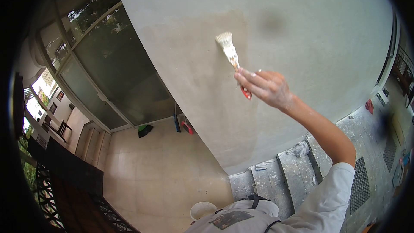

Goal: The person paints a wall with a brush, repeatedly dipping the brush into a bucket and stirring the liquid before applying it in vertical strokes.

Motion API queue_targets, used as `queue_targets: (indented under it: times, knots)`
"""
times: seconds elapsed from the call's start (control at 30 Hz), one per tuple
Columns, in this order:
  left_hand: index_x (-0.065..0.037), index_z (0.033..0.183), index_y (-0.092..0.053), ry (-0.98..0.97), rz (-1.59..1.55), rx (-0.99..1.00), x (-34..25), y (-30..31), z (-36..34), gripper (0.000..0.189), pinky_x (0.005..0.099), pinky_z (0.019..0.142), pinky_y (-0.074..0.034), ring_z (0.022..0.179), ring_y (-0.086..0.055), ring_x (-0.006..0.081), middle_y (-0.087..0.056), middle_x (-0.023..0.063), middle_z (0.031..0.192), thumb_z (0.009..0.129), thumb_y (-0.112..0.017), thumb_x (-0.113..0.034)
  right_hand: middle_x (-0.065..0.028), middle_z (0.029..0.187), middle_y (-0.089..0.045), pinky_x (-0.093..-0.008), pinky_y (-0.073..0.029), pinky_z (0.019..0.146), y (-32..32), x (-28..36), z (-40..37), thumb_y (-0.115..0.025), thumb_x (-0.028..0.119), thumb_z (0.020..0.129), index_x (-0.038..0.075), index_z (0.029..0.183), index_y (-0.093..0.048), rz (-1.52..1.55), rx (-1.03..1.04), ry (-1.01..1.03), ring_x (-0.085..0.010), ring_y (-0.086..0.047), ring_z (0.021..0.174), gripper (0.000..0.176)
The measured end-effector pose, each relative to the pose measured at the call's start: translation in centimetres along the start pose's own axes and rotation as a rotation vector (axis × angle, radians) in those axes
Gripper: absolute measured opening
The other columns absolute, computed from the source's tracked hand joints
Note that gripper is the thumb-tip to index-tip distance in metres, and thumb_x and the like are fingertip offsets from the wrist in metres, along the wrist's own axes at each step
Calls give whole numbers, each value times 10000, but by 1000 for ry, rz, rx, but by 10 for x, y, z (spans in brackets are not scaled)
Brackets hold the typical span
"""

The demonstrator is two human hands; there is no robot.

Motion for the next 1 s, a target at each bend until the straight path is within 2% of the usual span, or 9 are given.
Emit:
queue_targets:
  times: [0.2, 0.33, 0.43, 0.53, 0.63, 0.77, 0.8, 0.93, 1.0]
  knots:
    - [-40, 1157, -262, -2, 6, 7, 2, 0, 3, 630, 445, 820, -516, 949, -580, 329, -461, 276, 1125, 660, -648, -40, 13, 877, -689, -231, -441, 452, 6, 28, -15, -729, 147, 759, 115, 962, -702, 316, 108, -47, -83, -604, 581, 207]
    - [-42, 1157, -260, -9, 9, 13, 1, 2, 6, 630, 445, 813, -520, 943, -583, 328, -460, 276, 1125, 661, -648, -38, 22, 736, -622, -266, -468, 484, 7, -3, 9, -719, 167, 765, 152, 961, -673, 425, 115, -161, -118, -599, 616, 201]
    - [-44, 1156, -259, -14, 11, 12, 0, 5, 5, 630, 445, 808, -524, 938, -586, 327, -460, 276, 1125, 661, -648, -36, 10, 754, -625, -298, -464, 516, 6, -36, 35, -711, 173, 780, 142, 953, -677, 425, 98, -214, -148, -594, 642, 179]
    - [-46, 1156, -257, -15, 4, 16, -1, 3, 7, 630, 445, 803, -527, 933, -589, 326, -460, 276, 1125, 662, -648, -34, -49, 814, -683, -281, -497, 578, 14, -55, 61, -724, 97, 765, 73, 943, -702, 403, 63, -247, -177, -630, 689, 181]
    - [-47, 1155, -256, -16, -5, 14, 2, 2, 7, 630, 445, 798, -530, 928, -592, 326, -460, 276, 1125, 662, -649, -33, -42, 835, -690, -281, -493, 571, 24, -69, 82, -716, 79, 765, 69, 952, -701, 344, -55, -262, -176, -629, 695, 187]
    - [-49, 1155, -254, -23, -15, 19, 5, 2, 9, 631, 444, 792, -535, 921, -595, 324, -460, 275, 1125, 663, -649, -31, 4, 862, -677, -268, -454, 530, 32, -63, 86, -721, 92, 759, 132, 995, -690, 227, -264, -178, -145, -577, 636, 242]
    - [-50, 1155, -254, -21, -24, 16, 4, 1, 7, 631, 444, 790, -536, 919, -596, 324, -460, 275, 1125, 663, -649, -30, 5, 914, -697, -229, -448, 490, 32, -58, 82, -740, 80, 729, 142, 1007, -698, 149, -360, -87, -112, -577, 606, 288]
    - [-52, 1154, -252, -15, -44, 19, 13, -1, 3, 631, 444, 784, -540, 912, -600, 323, -460, 275, 1125, 664, -649, -28, 15, 958, -699, -190, -455, 470, 21, -29, 68, -740, 102, 732, 150, 1030, -695, 47, -421, 51, -55, -572, 598, 306]
    - [-60, 1148, -244, -4, -45, 26, 13, 1, 6, 628, 435, 777, -545, 903, -602, 316, -460, 270, 1120, 668, -647, -17, 15, 977, -688, -190, -463, 477, 3, -11, 57, -723, 109, 744, 142, 1063, -679, 59, -260, 40, -56, -576, 600, 324]
Point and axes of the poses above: each hand's wrist, its own z-axis towards the middle knuckle, its own y-axis out of the back of the hand, x = y × z, the point moved 5 cm from there along z, towards the middle knuckle
